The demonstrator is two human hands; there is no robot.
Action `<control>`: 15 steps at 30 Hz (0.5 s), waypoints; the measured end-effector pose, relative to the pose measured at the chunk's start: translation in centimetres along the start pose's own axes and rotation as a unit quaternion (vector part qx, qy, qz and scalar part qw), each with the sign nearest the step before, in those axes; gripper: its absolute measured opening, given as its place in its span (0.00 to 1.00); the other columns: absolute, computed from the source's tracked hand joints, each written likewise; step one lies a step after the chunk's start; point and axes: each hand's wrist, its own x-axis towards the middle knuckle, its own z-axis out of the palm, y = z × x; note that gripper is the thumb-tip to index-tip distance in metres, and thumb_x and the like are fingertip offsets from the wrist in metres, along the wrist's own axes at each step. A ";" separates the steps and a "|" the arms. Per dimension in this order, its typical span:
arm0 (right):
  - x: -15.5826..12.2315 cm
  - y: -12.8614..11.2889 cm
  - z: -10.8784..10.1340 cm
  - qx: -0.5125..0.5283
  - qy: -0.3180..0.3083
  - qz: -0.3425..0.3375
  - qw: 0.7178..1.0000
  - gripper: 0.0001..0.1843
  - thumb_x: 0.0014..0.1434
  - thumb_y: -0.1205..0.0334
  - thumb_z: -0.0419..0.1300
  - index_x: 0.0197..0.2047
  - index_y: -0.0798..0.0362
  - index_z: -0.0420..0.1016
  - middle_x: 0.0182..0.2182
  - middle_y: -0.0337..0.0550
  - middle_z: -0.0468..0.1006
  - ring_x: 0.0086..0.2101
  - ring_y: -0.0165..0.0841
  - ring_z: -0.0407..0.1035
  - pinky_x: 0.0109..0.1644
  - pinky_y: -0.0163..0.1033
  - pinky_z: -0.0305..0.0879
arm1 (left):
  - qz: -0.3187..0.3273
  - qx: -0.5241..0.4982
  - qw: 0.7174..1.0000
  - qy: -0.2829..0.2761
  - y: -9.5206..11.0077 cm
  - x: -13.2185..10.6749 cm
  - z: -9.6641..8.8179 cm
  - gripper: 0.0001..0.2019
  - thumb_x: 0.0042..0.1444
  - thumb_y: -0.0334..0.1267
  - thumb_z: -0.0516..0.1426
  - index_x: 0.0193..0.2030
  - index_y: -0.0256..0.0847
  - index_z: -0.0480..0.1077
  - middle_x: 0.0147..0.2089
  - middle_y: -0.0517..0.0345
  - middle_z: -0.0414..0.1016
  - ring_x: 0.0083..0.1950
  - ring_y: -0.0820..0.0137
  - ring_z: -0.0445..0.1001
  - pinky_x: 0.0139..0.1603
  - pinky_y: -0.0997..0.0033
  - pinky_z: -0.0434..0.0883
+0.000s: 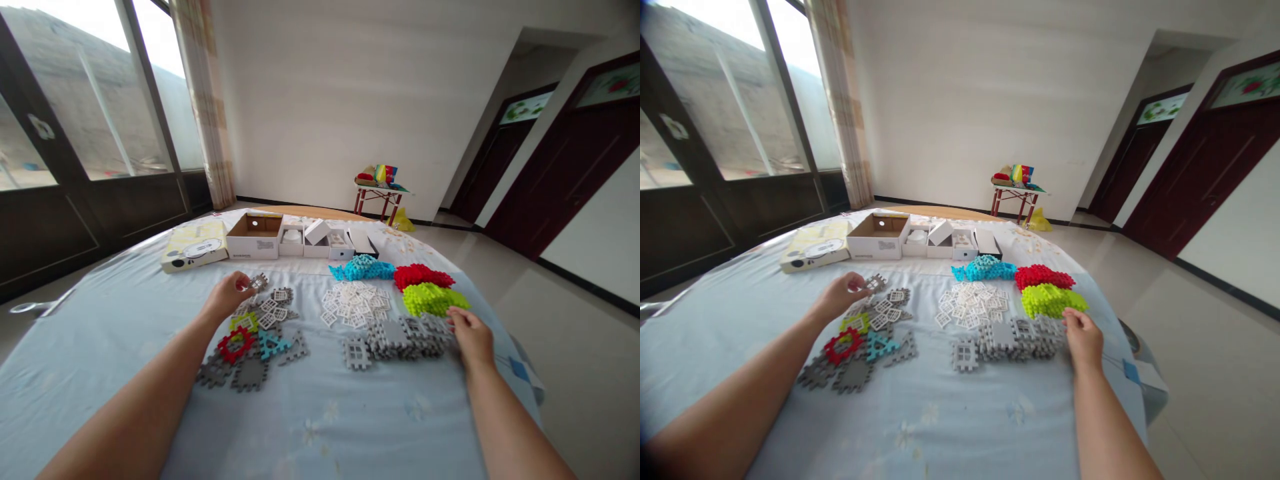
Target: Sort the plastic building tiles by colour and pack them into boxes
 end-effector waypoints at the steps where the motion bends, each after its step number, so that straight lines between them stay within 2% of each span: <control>1: 0.0 0.0 0.0 0.001 0.000 0.004 1.000 0.23 0.45 0.51 0.57 0.39 0.58 0.76 0.34 0.52 0.79 0.29 0.37 0.72 0.28 0.37 0.67 | 0.010 -0.002 1.000 0.009 0.2 0.0 -0.1 0.16 0.43 0.51 0.55 0.32 0.41 0.66 0.32 0.57 0.71 0.35 0.66 0.69 0.35 0.70 0.64; 3: 0.1 0.1 0.0 0.003 0.002 0.008 1.000 0.23 0.45 0.51 0.57 0.40 0.58 0.75 0.34 0.52 0.78 0.29 0.37 0.72 0.28 0.37 0.67 | 0.048 0.001 0.999 0.006 0.6 -0.1 -0.2 0.14 0.44 0.50 0.55 0.31 0.41 0.66 0.32 0.57 0.70 0.36 0.66 0.69 0.37 0.69 0.64; 6: 0.1 0.1 0.0 0.004 0.002 0.003 1.000 0.23 0.45 0.51 0.57 0.39 0.59 0.75 0.34 0.52 0.78 0.28 0.37 0.72 0.27 0.37 0.66 | 0.092 0.007 0.994 -0.051 0.9 -0.2 -0.1 0.18 0.40 0.53 0.58 0.32 0.41 0.68 0.36 0.55 0.71 0.39 0.64 0.69 0.39 0.67 0.64; 11: 0.0 -0.2 0.1 0.002 0.004 0.010 1.000 0.23 0.44 0.50 0.58 0.39 0.58 0.76 0.33 0.51 0.79 0.29 0.37 0.72 0.28 0.38 0.66 | 0.058 0.023 0.993 -0.103 1.1 -0.6 0.0 0.29 0.34 0.59 0.59 0.41 0.42 0.70 0.43 0.52 0.72 0.46 0.58 0.69 0.43 0.64 0.64; 15: -0.3 -0.9 0.2 0.005 0.005 0.026 1.000 0.22 0.44 0.51 0.57 0.39 0.57 0.76 0.32 0.50 0.79 0.28 0.37 0.72 0.27 0.37 0.65 | 0.036 0.046 0.992 -0.114 1.4 -0.7 -0.2 0.29 0.35 0.60 0.58 0.42 0.45 0.72 0.41 0.53 0.75 0.45 0.57 0.70 0.41 0.65 0.63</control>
